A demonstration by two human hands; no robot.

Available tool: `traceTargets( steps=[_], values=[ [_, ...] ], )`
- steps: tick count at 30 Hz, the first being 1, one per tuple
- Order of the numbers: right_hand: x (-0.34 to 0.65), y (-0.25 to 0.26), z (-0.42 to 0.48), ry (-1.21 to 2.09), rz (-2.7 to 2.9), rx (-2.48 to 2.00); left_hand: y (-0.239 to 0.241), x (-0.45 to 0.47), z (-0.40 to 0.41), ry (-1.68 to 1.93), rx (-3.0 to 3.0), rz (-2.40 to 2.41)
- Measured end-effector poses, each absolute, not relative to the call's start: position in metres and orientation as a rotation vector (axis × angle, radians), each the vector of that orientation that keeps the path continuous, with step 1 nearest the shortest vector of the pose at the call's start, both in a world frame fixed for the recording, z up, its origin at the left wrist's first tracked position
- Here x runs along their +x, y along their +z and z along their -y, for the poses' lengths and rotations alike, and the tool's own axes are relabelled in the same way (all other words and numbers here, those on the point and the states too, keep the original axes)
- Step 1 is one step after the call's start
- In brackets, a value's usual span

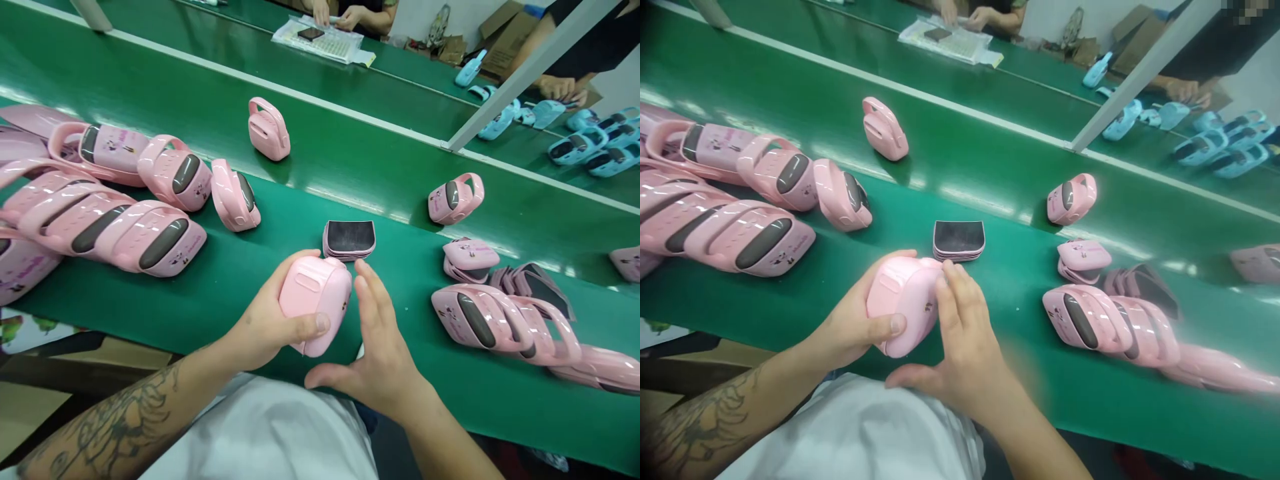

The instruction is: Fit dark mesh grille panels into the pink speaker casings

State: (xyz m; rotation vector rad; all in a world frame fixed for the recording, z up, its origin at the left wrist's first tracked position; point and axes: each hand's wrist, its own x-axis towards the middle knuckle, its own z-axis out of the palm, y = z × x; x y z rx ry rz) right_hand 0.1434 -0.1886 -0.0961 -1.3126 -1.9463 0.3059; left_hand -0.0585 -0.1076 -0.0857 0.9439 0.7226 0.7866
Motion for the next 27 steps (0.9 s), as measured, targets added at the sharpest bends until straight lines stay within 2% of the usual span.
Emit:
traceTargets(
  steps=[27],
  values=[
    [0.132, -0.078, 0.191, 0.442, 1.98, -1.34, -0.085, -0.061, 0.123, 0.717, 0.761, -0.744]
  ],
)
